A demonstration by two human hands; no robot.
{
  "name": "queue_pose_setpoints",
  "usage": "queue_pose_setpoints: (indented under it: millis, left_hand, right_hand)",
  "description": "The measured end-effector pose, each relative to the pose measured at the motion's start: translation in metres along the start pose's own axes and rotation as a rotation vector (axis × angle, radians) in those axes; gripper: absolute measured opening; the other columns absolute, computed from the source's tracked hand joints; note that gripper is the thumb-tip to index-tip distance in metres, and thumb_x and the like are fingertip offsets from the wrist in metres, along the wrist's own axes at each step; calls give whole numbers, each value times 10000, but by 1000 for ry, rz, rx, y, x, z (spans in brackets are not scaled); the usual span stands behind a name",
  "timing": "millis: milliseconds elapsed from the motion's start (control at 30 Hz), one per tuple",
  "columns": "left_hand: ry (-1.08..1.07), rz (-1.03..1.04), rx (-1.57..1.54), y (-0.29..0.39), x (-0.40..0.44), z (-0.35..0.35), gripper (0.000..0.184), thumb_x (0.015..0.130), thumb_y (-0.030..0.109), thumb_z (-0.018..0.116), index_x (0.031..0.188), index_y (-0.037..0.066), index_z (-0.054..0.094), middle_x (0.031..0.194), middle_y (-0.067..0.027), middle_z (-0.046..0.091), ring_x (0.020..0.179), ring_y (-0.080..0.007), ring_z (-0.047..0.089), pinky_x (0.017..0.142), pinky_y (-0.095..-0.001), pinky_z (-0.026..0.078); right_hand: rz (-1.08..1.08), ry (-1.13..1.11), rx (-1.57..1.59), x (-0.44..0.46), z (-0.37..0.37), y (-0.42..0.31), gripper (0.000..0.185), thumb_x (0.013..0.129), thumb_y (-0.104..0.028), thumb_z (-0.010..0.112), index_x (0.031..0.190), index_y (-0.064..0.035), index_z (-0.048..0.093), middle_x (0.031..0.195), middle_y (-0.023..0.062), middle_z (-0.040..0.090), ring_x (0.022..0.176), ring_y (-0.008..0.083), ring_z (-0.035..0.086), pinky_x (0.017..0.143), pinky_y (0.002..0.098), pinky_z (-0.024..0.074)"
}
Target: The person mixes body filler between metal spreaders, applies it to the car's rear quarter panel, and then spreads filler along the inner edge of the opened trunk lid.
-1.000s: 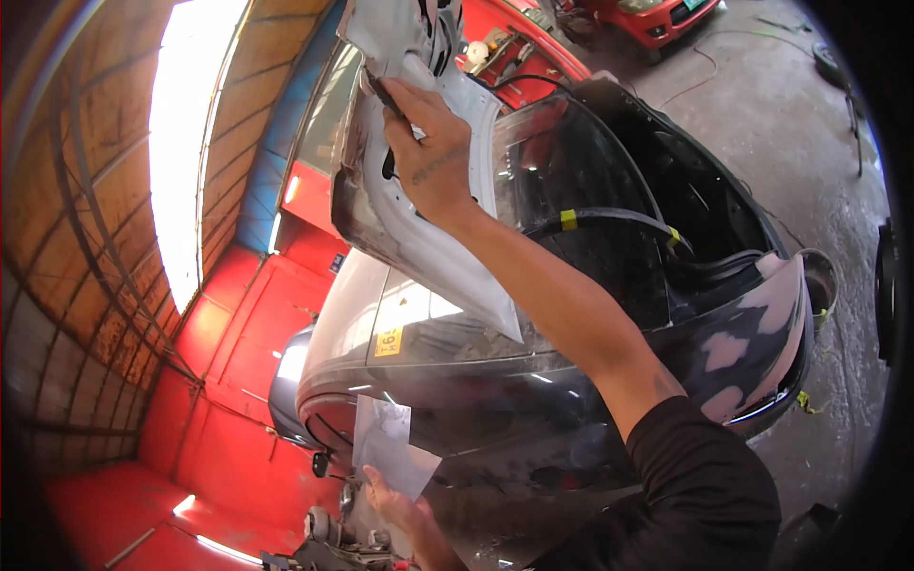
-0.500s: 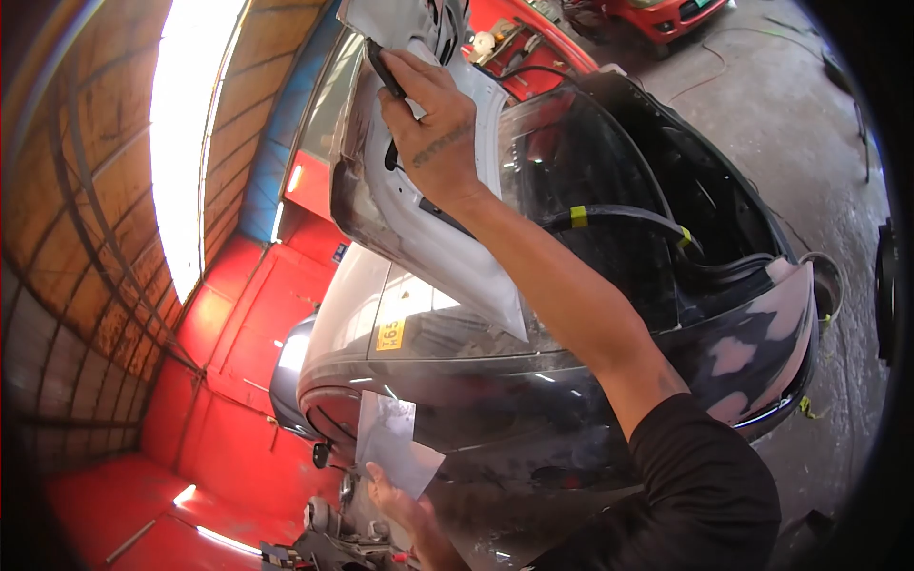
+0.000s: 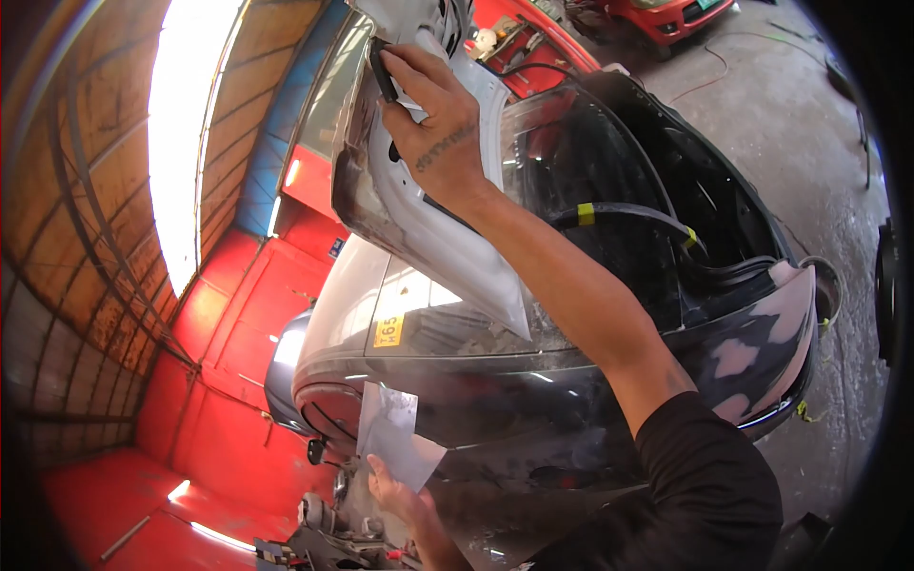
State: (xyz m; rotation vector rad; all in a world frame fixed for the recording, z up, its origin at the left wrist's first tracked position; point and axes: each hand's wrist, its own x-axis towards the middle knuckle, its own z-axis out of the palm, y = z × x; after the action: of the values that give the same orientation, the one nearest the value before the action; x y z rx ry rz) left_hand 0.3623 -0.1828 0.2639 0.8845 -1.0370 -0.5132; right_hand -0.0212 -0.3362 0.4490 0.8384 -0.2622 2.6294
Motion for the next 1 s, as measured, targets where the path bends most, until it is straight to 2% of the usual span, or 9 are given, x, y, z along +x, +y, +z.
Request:
queue_pose_setpoints:
  millis: [100,400,800,1000]
  left_hand:
    - [-6,-2,21,0,1,1,433,1076,345,581,1148,-82,575,1128,-201,660,986,-291,698,867,-431,597]
    - [-2,4,33,2,1,5,470,1080,372,561,1151,-92,593,1118,-191,665,975,-288,698,855,-428,591]
    - [-13,23,34,2,1,-5,481,1076,381,567,1159,-91,596,1129,-194,668,989,-293,697,872,-427,586]
    - [53,16,60,3,-1,-8,486,1079,388,560,1147,-92,588,1114,-201,664,981,-285,696,861,-417,589]
  right_hand:
    - [33,-19,-6,-4,2,-3,446,845,31,703,1289,1,681,1320,132,660,1128,287,687,875,333,580]
    - [-19,-28,-5,-21,6,-3,471,813,60,707,1278,-6,685,1304,142,659,1134,312,678,964,356,543]
    - [-60,-48,-25,-37,10,-6,509,777,84,707,1278,-3,680,1292,148,647,1125,318,679,948,365,550]
    - [1,-54,6,-46,13,-11,523,772,106,685,1282,-10,678,1263,146,646,1120,311,680,931,363,554]
